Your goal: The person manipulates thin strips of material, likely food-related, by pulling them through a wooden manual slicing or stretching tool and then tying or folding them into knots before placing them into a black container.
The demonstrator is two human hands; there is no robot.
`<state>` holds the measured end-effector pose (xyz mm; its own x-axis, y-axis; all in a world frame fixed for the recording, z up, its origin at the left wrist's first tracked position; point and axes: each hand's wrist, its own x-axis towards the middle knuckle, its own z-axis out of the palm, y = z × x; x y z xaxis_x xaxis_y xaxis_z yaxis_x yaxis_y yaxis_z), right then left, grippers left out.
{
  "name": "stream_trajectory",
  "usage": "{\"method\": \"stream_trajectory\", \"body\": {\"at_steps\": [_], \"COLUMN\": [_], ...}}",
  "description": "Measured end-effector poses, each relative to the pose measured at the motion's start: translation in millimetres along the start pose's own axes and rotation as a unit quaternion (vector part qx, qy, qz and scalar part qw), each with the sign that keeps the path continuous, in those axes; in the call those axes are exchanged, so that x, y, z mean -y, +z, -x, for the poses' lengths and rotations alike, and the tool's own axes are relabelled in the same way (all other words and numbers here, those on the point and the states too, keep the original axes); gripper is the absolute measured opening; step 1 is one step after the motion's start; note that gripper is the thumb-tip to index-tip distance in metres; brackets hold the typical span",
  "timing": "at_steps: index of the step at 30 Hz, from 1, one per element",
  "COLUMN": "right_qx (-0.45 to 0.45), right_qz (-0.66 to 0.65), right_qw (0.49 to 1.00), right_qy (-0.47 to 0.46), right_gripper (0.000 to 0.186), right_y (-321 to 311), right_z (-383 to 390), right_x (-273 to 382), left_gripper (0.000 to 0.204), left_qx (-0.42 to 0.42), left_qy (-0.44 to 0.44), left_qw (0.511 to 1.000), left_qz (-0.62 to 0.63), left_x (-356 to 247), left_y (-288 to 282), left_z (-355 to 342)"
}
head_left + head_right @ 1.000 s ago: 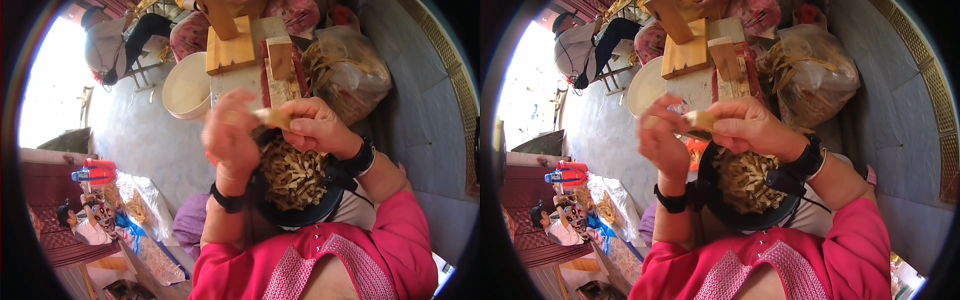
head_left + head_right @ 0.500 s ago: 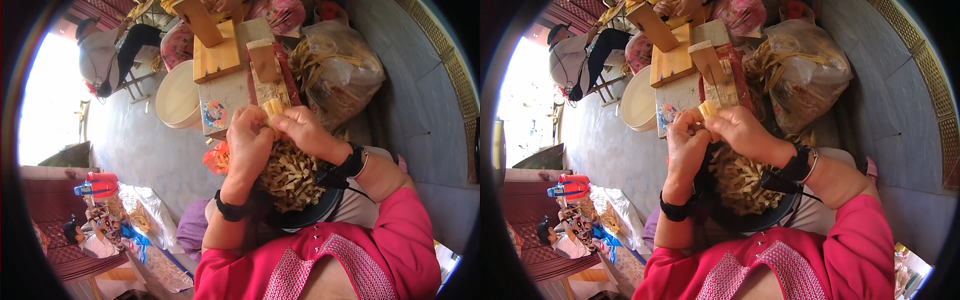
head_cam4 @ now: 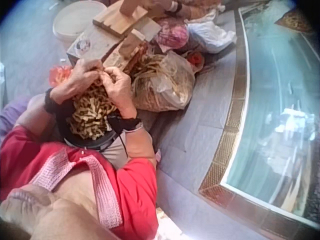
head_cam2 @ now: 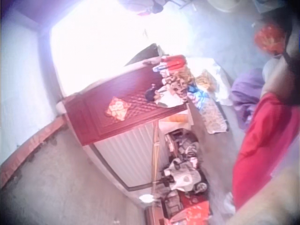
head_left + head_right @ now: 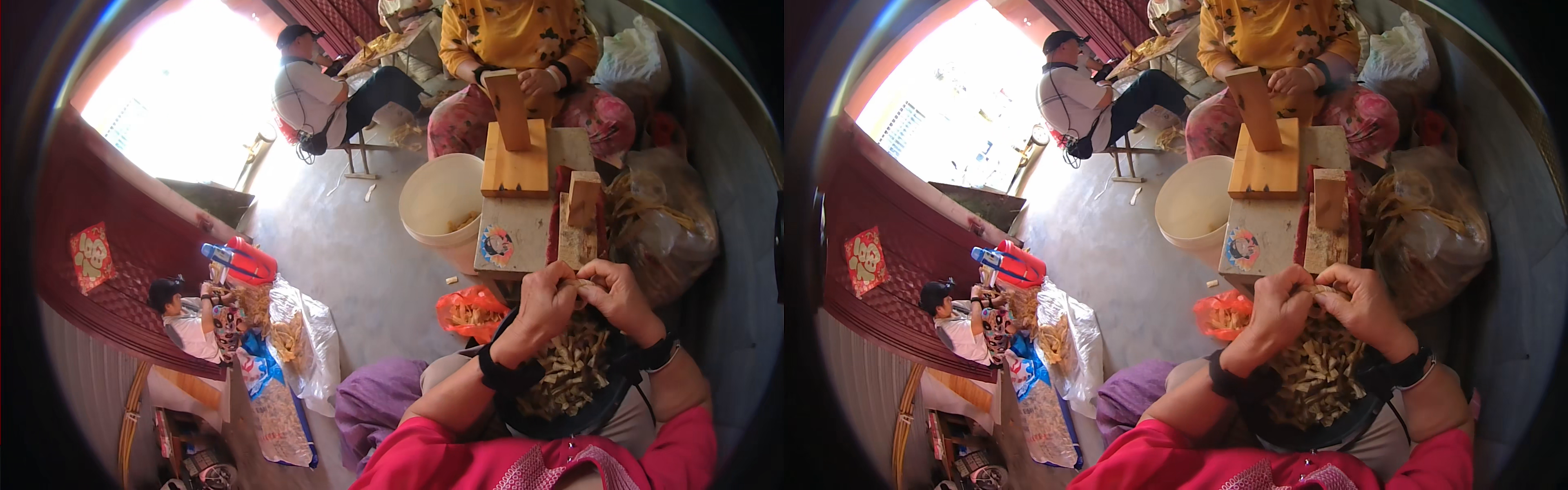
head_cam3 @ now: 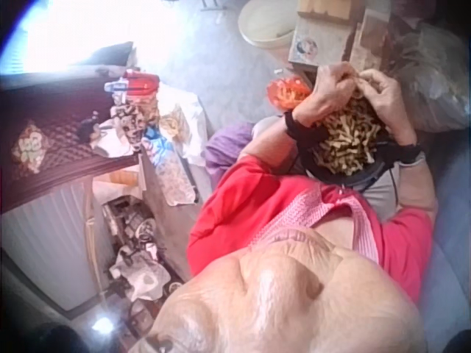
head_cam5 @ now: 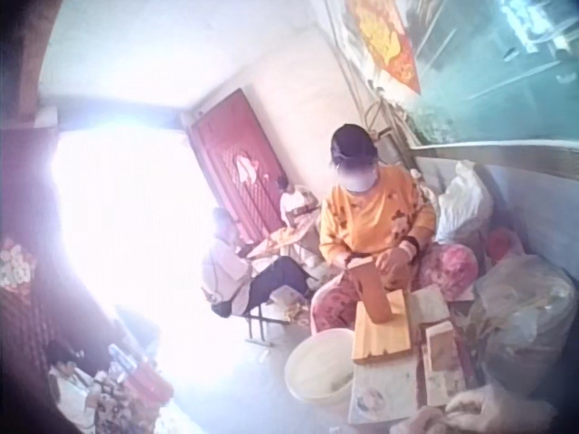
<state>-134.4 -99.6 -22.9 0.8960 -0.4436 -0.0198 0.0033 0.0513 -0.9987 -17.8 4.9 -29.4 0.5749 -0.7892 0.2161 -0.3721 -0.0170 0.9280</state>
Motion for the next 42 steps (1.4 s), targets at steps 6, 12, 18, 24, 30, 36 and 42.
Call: {"method": "stream_trajectory", "body": {"at_steps": [6,12,18,24,30,36,42], "right_qx": [0.015,0.036,-0.023,-0.039,0.018,-0.010,0.017], "right_qz": [-0.153,-0.412,-0.271,-0.129,-0.019,0.025,0.145], "right_qw": [0.982,0.902,0.960,0.991,0.997,0.999,0.987], "right_qy": [0.108,0.121,0.063,0.018,-0.066,-0.033,-0.063], "right_gripper": [0.014,0.012,0.013,0.018,0.011,0.011,0.011], "right_y": [-27,-16,-16,-19,-50,-49,-41], "right_z": [7,-2,5,5,16,12,10], "right_x": [4,-18,-20,-13,16,-3,-7], "left_gripper": [0.003,0.015,0.022,0.030,0.031,0.031,0.018], "left_qx": [-0.012,-0.036,0.128,0.207,0.236,0.194,0.313], "left_qy": [0.123,0.135,0.051,-0.187,-0.165,-0.047,0.053], "left_qw": [0.987,0.981,0.979,0.943,0.841,0.980,0.924], "left_qz": [-0.099,-0.133,-0.149,0.180,0.458,-0.012,-0.214], "left_x": [-11,6,-20,-15,-8,-1,-13], "left_y": [11,6,0,-7,-27,-31,-10], "left_z": [-13,-12,-11,-14,-10,-21,-15]}}
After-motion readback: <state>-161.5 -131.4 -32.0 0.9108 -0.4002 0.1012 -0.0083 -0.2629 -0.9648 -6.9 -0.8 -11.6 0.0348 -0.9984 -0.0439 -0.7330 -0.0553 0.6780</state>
